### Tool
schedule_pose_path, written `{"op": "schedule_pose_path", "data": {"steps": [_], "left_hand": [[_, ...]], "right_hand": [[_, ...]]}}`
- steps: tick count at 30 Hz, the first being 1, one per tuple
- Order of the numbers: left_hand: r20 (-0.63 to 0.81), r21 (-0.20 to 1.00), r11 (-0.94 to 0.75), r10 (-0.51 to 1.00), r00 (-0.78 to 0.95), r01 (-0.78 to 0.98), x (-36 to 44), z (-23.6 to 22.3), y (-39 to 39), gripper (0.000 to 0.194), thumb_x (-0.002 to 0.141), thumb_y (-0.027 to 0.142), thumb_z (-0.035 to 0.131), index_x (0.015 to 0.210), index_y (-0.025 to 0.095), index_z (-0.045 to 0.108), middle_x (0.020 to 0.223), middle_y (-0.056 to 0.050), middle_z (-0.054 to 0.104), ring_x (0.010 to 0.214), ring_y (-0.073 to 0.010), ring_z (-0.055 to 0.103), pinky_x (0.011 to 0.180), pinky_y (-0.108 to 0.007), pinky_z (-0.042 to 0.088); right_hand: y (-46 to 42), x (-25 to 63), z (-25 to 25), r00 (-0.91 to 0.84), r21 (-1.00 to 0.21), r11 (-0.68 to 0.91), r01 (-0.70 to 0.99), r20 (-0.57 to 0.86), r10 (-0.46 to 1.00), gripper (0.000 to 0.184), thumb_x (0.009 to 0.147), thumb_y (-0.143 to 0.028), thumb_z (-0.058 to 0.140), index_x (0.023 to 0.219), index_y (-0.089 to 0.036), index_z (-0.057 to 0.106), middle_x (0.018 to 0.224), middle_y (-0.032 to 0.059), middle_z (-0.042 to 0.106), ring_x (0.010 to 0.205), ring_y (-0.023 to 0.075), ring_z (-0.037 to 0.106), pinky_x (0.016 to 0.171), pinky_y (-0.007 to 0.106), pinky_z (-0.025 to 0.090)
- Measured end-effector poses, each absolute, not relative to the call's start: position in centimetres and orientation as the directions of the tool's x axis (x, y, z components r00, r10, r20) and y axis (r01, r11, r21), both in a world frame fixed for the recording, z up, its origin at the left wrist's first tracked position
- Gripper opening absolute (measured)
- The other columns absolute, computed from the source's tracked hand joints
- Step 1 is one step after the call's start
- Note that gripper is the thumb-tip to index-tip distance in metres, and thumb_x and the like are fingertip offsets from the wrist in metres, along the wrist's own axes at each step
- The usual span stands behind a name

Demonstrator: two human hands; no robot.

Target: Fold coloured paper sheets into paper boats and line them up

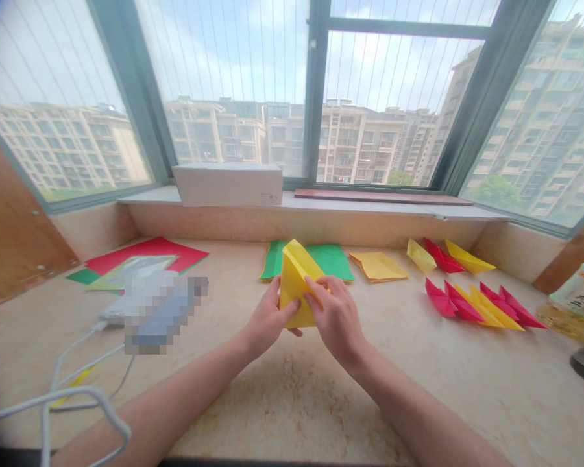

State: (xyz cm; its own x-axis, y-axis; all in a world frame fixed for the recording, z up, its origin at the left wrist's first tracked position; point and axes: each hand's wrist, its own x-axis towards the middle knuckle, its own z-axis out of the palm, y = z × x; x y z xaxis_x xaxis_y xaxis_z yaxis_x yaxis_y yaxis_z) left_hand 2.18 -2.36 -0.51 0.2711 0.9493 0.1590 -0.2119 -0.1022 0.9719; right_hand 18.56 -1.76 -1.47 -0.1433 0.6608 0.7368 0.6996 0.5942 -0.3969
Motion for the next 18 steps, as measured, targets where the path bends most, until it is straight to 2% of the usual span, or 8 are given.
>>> {"op": "schedule_pose_path", "data": {"steps": [3, 6, 9, 12, 15, 18], "left_hand": [[0.174, 0.969, -0.124, 0.957, 0.234, -0.212, 2.1, -0.4, -2.2, 0.052, 0.08, 0.034, 0.069, 0.123, 0.024, 0.041, 0.113, -0.009, 0.062, 0.079, -0.0219, 0.071, 0.05, -0.032, 0.061], [0.188, 0.966, -0.147, 0.965, 0.185, -0.211, 2.0, -0.2, -2.0, 0.049, 0.082, 0.032, 0.067, 0.122, 0.023, 0.04, 0.112, -0.009, 0.064, 0.071, -0.018, 0.07, 0.051, -0.03, 0.06], [0.219, 0.962, -0.193, 0.968, 0.122, -0.192, 1.7, -0.1, -1.8, 0.047, 0.082, 0.031, 0.066, 0.121, 0.019, 0.043, 0.102, -0.008, 0.068, 0.062, -0.0141, 0.066, 0.048, -0.024, 0.055], [0.254, 0.955, -0.225, 0.958, 0.136, -0.194, 1.4, 0.1, -1.8, 0.054, 0.083, 0.036, 0.065, 0.128, 0.018, 0.043, 0.095, -0.007, 0.071, 0.069, -0.0165, 0.069, 0.056, -0.025, 0.056], [0.241, 0.954, -0.188, 0.943, 0.228, -0.233, 1.1, 0.7, -2.0, 0.059, 0.089, 0.049, 0.056, 0.137, 0.019, 0.039, 0.096, -0.009, 0.072, 0.077, -0.0213, 0.072, 0.061, -0.029, 0.057], [0.223, 0.952, -0.142, 0.928, 0.299, -0.272, 1.0, 1.1, -2.1, 0.061, 0.091, 0.055, 0.047, 0.14, 0.021, 0.039, 0.095, -0.01, 0.073, 0.082, -0.0232, 0.073, 0.067, -0.032, 0.057]], "right_hand": [[-2.0, 17.9, -2.3, -0.23, -0.329, 0.643, 0.692, 0.743, 0.628, 0.039, 0.097, -0.026, 0.044, 0.133, -0.026, 0.059, 0.127, 0.0131, 0.061, 0.117, 0.0307, 0.057, 0.096, 0.051, 0.051], [-2.2, 17.2, -2.7, -0.352, -0.293, 0.709, 0.641, 0.708, 0.612, 0.047, 0.097, -0.021, 0.041, 0.144, -0.021, 0.047, 0.146, 0.0138, 0.049, 0.137, 0.0294, 0.043, 0.111, 0.052, 0.04], [-2.2, 16.9, -2.8, -0.439, -0.287, 0.749, 0.597, 0.664, 0.605, 0.054, 0.097, -0.025, 0.045, 0.15, -0.02, 0.035, 0.15, 0.0136, 0.043, 0.14, 0.0289, 0.038, 0.114, 0.054, 0.035], [-1.8, 17.3, -3.0, -0.462, -0.313, 0.773, 0.552, 0.657, 0.596, 0.069, 0.092, -0.033, 0.056, 0.154, -0.023, 0.026, 0.153, 0.0126, 0.038, 0.141, 0.0299, 0.036, 0.113, 0.055, 0.036], [-1.3, 17.9, -3.0, -0.438, -0.368, 0.785, 0.499, 0.674, 0.595, 0.071, 0.089, -0.034, 0.061, 0.152, -0.027, 0.029, 0.153, 0.0097, 0.039, 0.14, 0.0302, 0.038, 0.112, 0.054, 0.038], [-1.0, 18.4, -2.6, -0.312, -0.513, 0.721, 0.465, 0.667, 0.676, 0.048, 0.095, -0.033, 0.05, 0.143, -0.029, 0.046, 0.139, 0.0067, 0.057, 0.126, 0.0293, 0.056, 0.104, 0.049, 0.047]]}}
